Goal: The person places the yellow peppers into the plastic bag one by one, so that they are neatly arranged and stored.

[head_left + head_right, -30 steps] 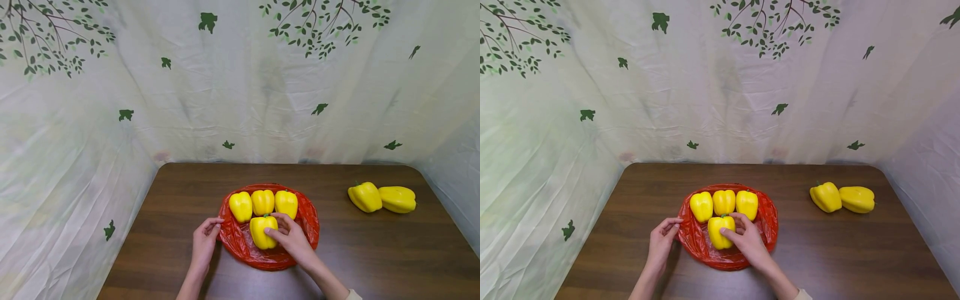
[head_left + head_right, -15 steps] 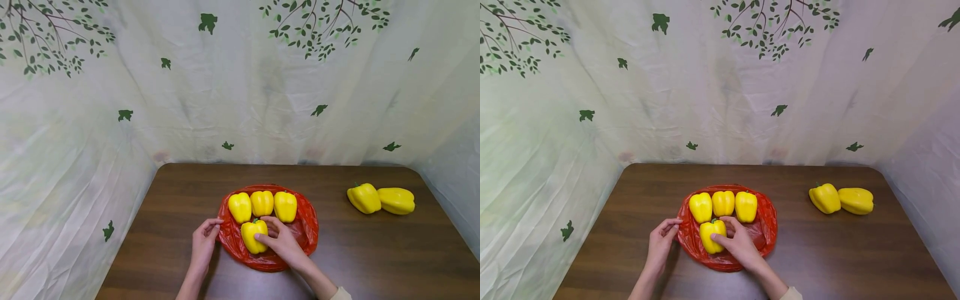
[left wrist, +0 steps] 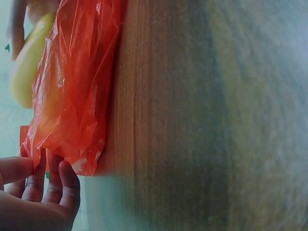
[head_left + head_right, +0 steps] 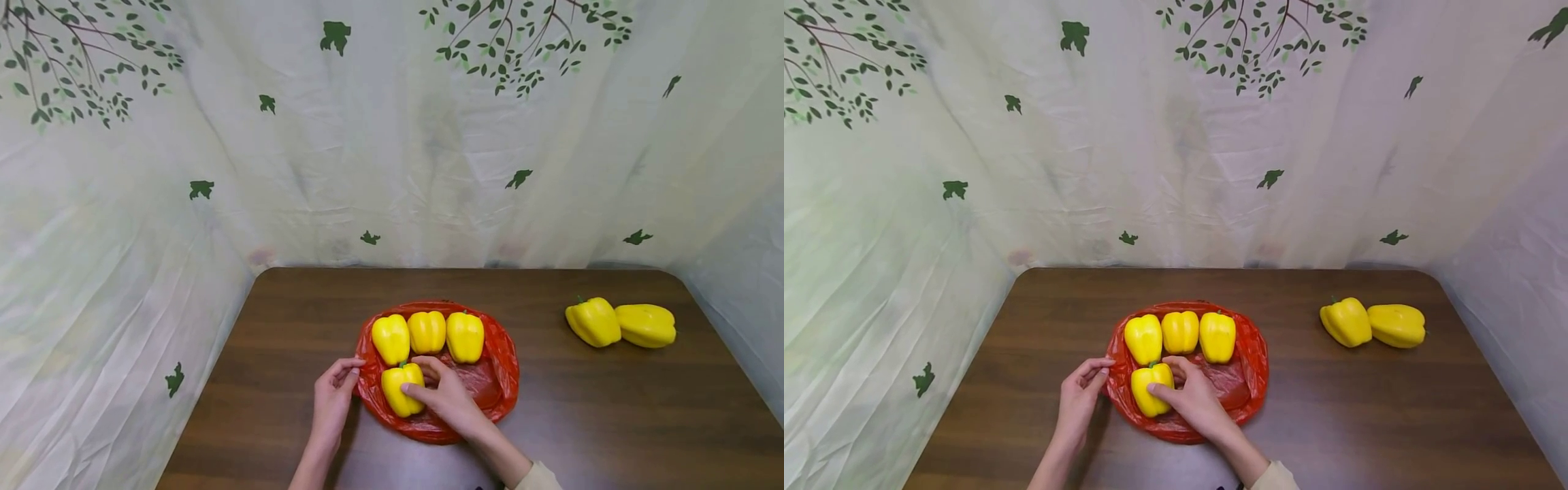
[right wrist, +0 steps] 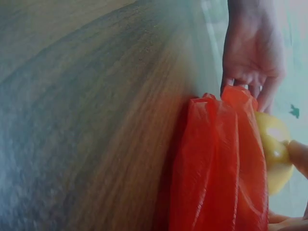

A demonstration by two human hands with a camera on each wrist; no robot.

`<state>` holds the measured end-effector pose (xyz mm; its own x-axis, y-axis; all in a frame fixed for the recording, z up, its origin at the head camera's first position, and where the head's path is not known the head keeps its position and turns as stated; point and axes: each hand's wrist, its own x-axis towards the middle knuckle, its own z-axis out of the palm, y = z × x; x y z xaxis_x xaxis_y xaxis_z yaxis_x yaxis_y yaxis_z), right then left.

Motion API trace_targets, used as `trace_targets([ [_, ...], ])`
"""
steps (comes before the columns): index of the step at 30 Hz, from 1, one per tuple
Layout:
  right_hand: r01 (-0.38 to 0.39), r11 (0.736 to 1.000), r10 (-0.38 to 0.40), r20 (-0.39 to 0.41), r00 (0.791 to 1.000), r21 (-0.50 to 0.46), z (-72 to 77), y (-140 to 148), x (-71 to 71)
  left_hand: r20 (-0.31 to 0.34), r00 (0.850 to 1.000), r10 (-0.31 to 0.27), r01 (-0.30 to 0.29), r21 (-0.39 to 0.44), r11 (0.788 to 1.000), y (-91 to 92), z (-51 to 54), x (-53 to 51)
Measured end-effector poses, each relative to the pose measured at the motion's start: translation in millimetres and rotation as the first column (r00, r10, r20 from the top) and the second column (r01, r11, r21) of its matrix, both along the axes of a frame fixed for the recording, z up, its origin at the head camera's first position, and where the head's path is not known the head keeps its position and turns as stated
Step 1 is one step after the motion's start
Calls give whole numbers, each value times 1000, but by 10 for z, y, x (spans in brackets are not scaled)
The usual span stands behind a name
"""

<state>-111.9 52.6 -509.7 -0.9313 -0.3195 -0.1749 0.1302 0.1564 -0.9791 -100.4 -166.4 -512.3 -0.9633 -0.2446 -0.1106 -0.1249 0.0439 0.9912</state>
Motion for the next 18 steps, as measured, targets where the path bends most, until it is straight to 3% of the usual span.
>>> trace_targets([
  [9, 14, 999, -15, 6, 1000, 48, -2, -79, -38, -17, 1000, -10, 10, 7, 1000, 4, -6, -6],
  [18, 9, 998, -10, 14, 1000, 67, 10, -96, -35, 17, 1000, -9, 9, 1, 1000, -21, -14, 3],
])
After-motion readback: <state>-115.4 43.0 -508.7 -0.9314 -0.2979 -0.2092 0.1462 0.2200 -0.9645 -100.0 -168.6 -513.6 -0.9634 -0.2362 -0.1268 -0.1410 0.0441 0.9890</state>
